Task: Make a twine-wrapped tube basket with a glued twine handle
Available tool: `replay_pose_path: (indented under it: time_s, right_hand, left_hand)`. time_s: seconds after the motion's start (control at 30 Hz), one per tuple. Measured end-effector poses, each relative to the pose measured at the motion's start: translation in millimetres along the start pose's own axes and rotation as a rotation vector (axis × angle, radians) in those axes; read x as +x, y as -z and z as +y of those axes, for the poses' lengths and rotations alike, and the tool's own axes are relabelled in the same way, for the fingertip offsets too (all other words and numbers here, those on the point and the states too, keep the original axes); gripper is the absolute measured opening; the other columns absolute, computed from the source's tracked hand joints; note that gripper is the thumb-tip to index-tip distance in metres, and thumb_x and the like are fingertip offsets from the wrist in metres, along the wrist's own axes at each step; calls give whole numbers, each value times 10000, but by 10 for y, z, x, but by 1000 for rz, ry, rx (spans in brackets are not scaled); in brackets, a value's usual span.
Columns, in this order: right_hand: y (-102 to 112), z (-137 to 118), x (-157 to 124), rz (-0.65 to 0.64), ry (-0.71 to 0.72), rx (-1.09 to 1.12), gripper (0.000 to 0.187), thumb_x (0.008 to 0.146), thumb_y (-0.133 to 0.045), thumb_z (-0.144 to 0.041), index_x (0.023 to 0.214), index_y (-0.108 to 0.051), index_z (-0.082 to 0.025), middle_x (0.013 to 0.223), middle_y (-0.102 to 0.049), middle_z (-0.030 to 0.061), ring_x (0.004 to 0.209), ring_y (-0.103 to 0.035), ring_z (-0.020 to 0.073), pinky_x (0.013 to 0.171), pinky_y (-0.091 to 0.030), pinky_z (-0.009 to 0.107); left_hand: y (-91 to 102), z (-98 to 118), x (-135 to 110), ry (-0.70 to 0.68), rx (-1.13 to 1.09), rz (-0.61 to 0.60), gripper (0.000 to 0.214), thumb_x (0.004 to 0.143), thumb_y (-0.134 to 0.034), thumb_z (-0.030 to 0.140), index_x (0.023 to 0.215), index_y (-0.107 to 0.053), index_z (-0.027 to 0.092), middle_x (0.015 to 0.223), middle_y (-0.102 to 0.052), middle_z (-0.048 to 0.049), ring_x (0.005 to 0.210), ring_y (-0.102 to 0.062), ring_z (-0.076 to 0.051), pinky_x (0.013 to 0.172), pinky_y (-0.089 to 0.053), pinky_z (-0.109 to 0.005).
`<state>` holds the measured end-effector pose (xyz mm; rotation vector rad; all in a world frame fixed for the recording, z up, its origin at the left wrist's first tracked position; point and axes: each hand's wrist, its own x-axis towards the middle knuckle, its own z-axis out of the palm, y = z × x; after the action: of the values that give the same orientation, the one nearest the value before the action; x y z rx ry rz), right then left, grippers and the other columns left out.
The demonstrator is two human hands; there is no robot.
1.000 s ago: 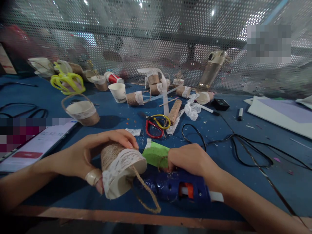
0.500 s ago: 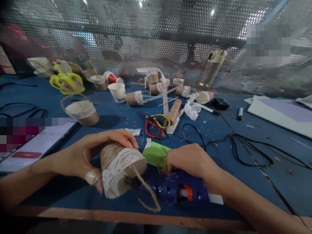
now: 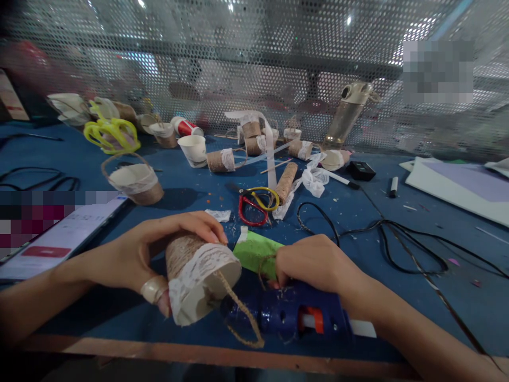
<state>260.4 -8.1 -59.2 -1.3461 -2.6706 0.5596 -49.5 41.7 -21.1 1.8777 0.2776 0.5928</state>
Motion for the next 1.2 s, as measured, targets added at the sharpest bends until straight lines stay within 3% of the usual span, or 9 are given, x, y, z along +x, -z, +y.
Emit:
replay_pose_path:
  time_s: [0.2, 0.43, 0.67, 0.83, 1.2]
  right_hand:
    - [-1, -31, 5, -6, 19, -17, 384, 819, -669, -201, 480, -488, -197, 525, -610, -11, 475, -571, 115, 447, -341, 204]
    - [3, -25, -80, 173, 160, 15, 358, 949, -518, -210, 591, -527, -213, 631, -676, -15, 555, -615, 112, 545, -420, 192]
    - [34, 13, -119, 255, 204, 38, 329, 945, -545, -209, 616, -544, -210, 622, -669, -2, 559, -608, 117, 556, -429, 202]
    - [2, 38, -81, 202, 172, 20, 399, 927, -562, -209, 540, -464, -214, 511, -556, -25, 458, -539, 108, 468, -369, 211]
    - [55, 18, -119, 209, 156, 64, 353, 894, -564, -204, 560, -450, -221, 535, -578, -19, 489, -568, 121, 487, -379, 221]
  left_hand:
    - [-11, -4, 3, -6, 9, -6, 747, 571, -969, 235, 1245, -650, 278, 1245, -634, -76, 1169, -594, -282, 1008, -481, -339]
    - [-11, 11, -6, 1, 1, -5, 736, 593, -960, 213, 1255, -643, 264, 1256, -627, -74, 1180, -591, -269, 1012, -475, -317]
    - [2, 25, -3, -20, 21, 5, 766, 561, -972, 185, 1251, -646, 253, 1247, -632, -74, 1171, -597, -260, 1007, -481, -283]
    - [2, 26, 8, -45, 47, 8, 717, 597, -960, 231, 1242, -648, 238, 1234, -639, -104, 1139, -616, -284, 960, -522, -331]
    - [15, 20, -12, -80, 53, 5, 678, 642, -935, 236, 1254, -643, 228, 1246, -626, -114, 1130, -614, -283, 961, -517, -339]
